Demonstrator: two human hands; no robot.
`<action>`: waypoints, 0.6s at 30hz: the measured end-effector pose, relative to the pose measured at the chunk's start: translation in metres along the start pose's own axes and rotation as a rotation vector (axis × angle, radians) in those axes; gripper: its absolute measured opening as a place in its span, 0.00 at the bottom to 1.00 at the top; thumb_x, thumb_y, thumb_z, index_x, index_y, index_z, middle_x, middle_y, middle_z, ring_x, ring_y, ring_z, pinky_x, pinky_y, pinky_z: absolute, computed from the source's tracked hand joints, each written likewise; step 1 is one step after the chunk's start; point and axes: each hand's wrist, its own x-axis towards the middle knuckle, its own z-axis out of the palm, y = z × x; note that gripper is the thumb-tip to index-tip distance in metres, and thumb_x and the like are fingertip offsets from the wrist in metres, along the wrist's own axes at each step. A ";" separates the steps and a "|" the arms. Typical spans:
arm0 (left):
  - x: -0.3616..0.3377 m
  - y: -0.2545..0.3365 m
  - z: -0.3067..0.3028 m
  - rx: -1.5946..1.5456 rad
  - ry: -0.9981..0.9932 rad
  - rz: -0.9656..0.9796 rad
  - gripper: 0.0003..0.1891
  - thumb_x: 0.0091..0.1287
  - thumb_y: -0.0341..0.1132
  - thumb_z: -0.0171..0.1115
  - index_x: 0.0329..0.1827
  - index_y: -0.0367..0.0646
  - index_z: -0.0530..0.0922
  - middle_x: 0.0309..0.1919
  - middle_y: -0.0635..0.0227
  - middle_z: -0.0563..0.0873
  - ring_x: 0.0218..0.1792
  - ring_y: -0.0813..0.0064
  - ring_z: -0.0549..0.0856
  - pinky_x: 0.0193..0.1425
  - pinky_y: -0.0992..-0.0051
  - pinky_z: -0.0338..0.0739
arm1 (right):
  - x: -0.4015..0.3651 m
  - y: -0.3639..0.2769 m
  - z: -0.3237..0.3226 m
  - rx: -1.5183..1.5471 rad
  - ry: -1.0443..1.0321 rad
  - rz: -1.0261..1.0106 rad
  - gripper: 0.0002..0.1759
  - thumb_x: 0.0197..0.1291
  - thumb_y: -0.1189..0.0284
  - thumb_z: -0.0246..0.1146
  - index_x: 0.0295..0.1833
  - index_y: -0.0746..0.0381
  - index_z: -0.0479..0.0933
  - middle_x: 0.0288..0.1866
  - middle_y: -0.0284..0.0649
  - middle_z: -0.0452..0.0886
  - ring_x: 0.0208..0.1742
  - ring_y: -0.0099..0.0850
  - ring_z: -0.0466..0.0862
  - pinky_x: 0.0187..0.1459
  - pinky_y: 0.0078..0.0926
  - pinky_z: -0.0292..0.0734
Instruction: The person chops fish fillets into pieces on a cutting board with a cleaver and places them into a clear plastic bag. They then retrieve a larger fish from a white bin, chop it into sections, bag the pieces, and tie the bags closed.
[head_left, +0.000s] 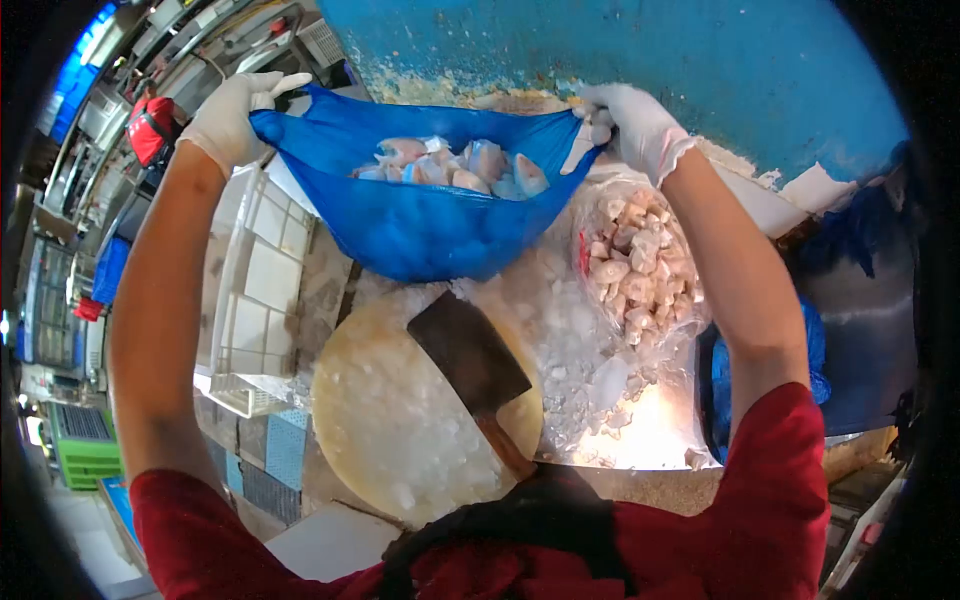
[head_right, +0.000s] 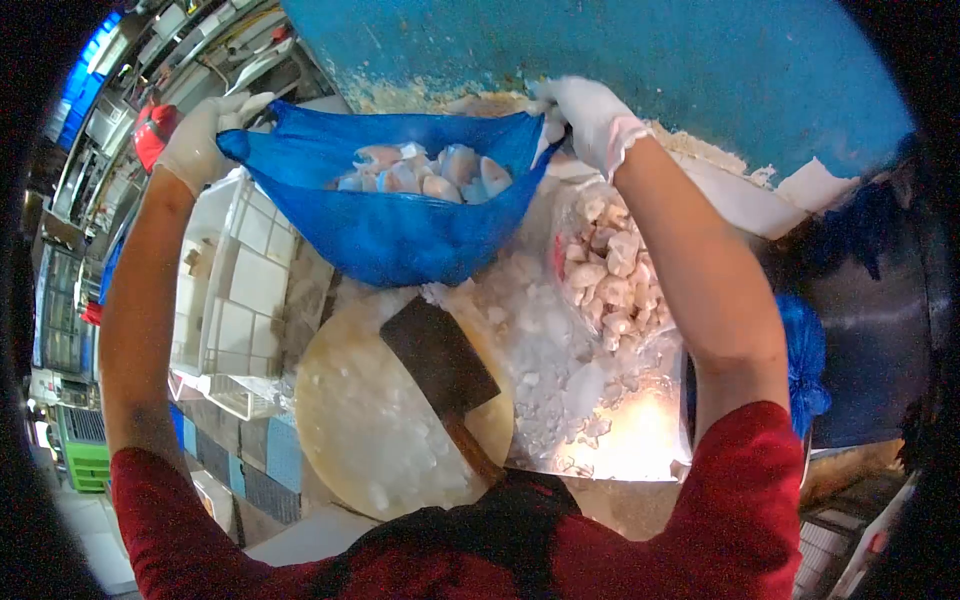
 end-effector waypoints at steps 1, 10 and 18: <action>-0.019 0.023 0.003 0.501 0.119 0.078 0.18 0.68 0.29 0.61 0.60 0.37 0.81 0.54 0.58 0.87 0.52 0.70 0.87 0.60 0.73 0.78 | -0.007 -0.018 0.006 0.027 0.032 -0.050 0.13 0.67 0.61 0.62 0.36 0.59 0.77 0.20 0.27 0.65 0.24 0.23 0.65 0.31 0.30 0.65; -0.155 0.056 -0.070 0.363 0.514 0.454 0.20 0.73 0.28 0.56 0.68 0.36 0.78 0.47 0.70 0.87 0.41 0.85 0.81 0.52 0.84 0.77 | -0.115 -0.159 0.080 0.036 -0.022 -0.693 0.09 0.61 0.72 0.62 0.27 0.59 0.75 0.20 0.27 0.69 0.19 0.25 0.68 0.24 0.33 0.69; -0.256 0.044 -0.050 -0.033 0.564 0.424 0.21 0.79 0.45 0.52 0.64 0.41 0.80 0.60 0.70 0.82 0.56 0.79 0.78 0.65 0.74 0.71 | -0.194 -0.184 0.140 0.035 -0.217 -0.955 0.11 0.67 0.72 0.62 0.29 0.60 0.77 0.20 0.27 0.71 0.15 0.22 0.68 0.22 0.21 0.70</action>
